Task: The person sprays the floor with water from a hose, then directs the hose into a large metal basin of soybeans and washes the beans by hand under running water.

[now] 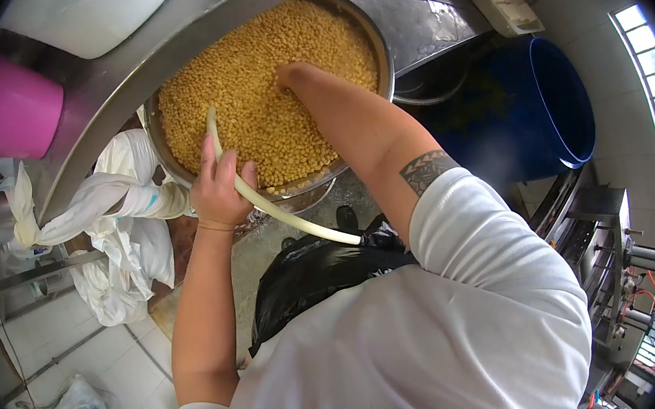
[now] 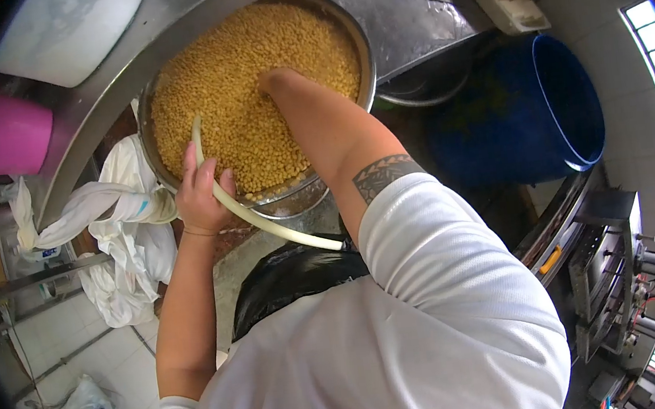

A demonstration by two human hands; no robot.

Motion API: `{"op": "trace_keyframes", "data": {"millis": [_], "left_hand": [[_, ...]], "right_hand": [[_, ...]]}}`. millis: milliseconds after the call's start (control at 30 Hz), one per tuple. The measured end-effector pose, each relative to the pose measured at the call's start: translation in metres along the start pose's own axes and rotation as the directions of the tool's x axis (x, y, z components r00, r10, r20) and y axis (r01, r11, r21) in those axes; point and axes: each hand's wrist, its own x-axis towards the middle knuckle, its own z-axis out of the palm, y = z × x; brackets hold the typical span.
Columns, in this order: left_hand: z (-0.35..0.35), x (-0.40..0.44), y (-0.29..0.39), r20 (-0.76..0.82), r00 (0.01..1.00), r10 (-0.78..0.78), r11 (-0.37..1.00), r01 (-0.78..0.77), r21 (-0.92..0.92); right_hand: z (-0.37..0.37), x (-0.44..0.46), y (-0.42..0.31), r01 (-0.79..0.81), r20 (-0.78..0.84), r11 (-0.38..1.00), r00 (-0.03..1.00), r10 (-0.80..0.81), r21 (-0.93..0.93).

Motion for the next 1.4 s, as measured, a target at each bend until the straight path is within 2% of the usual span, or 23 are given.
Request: {"op": "trace_keyframes", "data": {"millis": [100,233,267,333,433,500,533,600,733,800,833,900,1033,1100,1133,1200,1233,1300,1333,1400], "left_hand": [[0.001,0.000,-0.001,-0.014,1.000,0.012,1.000,-0.012,0.005],[0.002,-0.001,-0.001,-0.009,1.000,0.000,1.000,0.000,-0.008],[0.001,-0.001,-0.001,-0.012,1.000,-0.002,1.000,0.002,-0.008],[0.001,-0.002,-0.001,0.008,1.000,-0.020,1.000,0.020,-0.006],[0.003,-0.002,-0.002,-0.026,1.000,-0.005,1.000,0.005,-0.004],[0.003,-0.001,-0.001,-0.021,1.000,-0.008,1.000,0.008,-0.002],[0.002,-0.002,-0.001,-0.016,1.000,-0.011,1.000,0.011,0.002],[0.002,-0.002,-0.001,-0.014,1.000,-0.015,1.000,0.015,0.002],[0.003,-0.003,-0.001,-0.019,1.000,-0.017,1.000,0.018,0.007],[0.003,-0.004,-0.001,-0.012,1.000,-0.022,1.000,0.022,0.013],[0.003,-0.004,-0.001,-0.003,1.000,-0.026,0.999,0.026,0.020],[0.003,-0.003,-0.001,-0.018,1.000,-0.018,1.000,0.018,0.015],[0.001,-0.003,0.000,-0.021,1.000,-0.018,1.000,0.018,0.008],[0.001,-0.005,-0.002,-0.010,1.000,-0.023,1.000,0.024,0.002],[0.003,-0.005,-0.002,-0.005,0.999,-0.034,0.999,0.034,-0.001],[0.003,-0.003,-0.002,-0.026,0.999,-0.028,1.000,0.028,-0.002],[0.003,-0.005,-0.001,-0.034,0.999,-0.018,1.000,0.018,-0.007],[0.003,-0.004,-0.002,-0.040,0.999,-0.014,1.000,0.013,-0.015],[0.002,-0.004,-0.002,-0.049,0.999,-0.005,1.000,0.004,-0.022],[0.002,-0.005,-0.002,-0.039,0.999,-0.012,1.000,0.012,-0.020]], "right_hand": [[-0.007,-0.017,-0.007,-0.029,0.025,0.999,0.999,0.030,-0.034],[-0.005,0.026,0.002,0.116,0.201,0.944,0.978,-0.054,-0.309],[-0.001,0.028,0.008,0.144,0.067,0.954,0.989,-0.131,-0.262],[-0.002,0.035,0.011,0.179,-0.071,0.959,0.978,-0.198,-0.220],[-0.010,0.038,0.010,0.222,0.122,0.949,0.973,-0.198,-0.224],[-0.013,0.001,0.005,0.109,-0.078,0.971,0.992,-0.094,0.211],[-0.018,-0.014,0.000,0.108,-0.077,0.972,0.993,-0.094,0.208],[-0.028,-0.036,-0.007,0.176,-0.055,0.977,0.984,-0.171,0.118],[-0.040,-0.047,-0.019,0.171,-0.066,0.982,0.984,-0.166,0.079],[-0.056,-0.056,-0.030,0.308,-0.002,0.914,0.948,-0.320,-0.265],[-0.062,-0.071,-0.032,0.306,-0.003,0.914,0.948,-0.319,-0.267],[-0.070,-0.117,-0.033,0.317,-0.211,0.941,0.934,-0.288,0.120],[-0.072,-0.175,-0.041,0.438,-0.268,0.882,0.883,-0.385,0.174],[-0.070,-0.172,-0.035,0.292,-0.189,0.953,0.943,-0.273,0.085],[-0.065,-0.164,-0.025,0.290,-0.191,0.954,0.944,-0.270,0.081],[-0.054,-0.144,-0.003,0.422,-0.426,0.842,0.729,-0.535,-0.336],[-0.052,-0.148,-0.001,0.424,-0.422,0.843,0.732,-0.535,-0.332],[-0.049,-0.155,0.003,0.541,-0.552,0.840,0.688,-0.470,-0.041],[-0.045,-0.164,0.003,0.542,-0.549,0.839,0.690,-0.471,-0.039],[-0.038,-0.182,0.001,0.515,-0.458,0.857,0.762,-0.458,0.000]]}}
